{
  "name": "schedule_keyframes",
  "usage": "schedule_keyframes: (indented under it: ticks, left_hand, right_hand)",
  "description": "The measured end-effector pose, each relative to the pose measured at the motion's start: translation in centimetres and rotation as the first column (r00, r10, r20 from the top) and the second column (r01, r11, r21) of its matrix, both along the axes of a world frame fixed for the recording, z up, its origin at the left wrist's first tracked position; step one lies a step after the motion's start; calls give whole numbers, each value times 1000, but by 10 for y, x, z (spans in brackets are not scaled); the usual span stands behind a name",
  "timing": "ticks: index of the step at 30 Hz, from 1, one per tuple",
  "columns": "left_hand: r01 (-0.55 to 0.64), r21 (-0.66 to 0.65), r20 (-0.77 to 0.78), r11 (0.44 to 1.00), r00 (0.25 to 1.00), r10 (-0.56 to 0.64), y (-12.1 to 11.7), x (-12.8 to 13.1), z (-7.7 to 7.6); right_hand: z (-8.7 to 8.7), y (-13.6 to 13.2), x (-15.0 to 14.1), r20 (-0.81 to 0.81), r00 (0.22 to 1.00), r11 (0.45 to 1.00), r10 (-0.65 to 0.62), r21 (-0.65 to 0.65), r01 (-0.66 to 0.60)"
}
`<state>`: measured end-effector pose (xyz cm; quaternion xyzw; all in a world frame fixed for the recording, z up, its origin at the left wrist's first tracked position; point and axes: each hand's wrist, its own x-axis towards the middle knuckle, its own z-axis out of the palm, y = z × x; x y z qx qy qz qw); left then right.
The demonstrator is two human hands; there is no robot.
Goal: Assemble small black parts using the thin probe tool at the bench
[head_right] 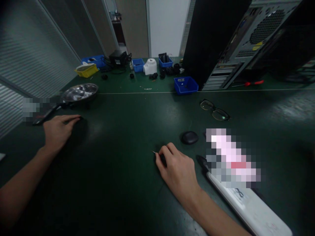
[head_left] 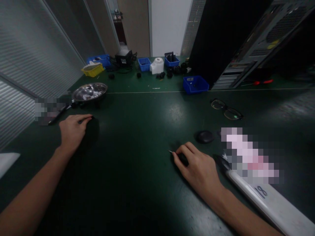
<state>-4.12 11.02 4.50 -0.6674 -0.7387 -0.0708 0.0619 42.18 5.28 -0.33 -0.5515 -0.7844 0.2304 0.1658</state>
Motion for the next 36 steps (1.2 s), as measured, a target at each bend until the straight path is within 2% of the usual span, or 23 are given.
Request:
schedule_keyframes:
  ticks: [7, 13, 20, 28, 36]
  left_hand:
    - [-15, -12, -99, 1000, 995, 13, 4, -7, -6]
    - [-8, -66, -205, 998, 979, -6, 1, -2, -5]
    - [4, -86, -242, 996, 970, -25, 2, 0, -6]
    - [-23, -66, -201, 998, 980, 9, 2, -2, -9]
    - [-97, 34, -44, 995, 994, 99, 2, -9, -12]
  right_hand:
    - [-2, 0, 0, 3, 1000, 1000, 1, 21, -1]
    - [-3, -1, 0, 13, 1000, 1000, -1, 24, 0]
    - [-5, 0, 1, -14, 1000, 1000, -6, 24, 6]
    - [-9, -1, 2, -12, 1000, 999, -3, 40, 4]
    - [-3, -5, -2, 0, 1000, 998, 27, 53, -27]
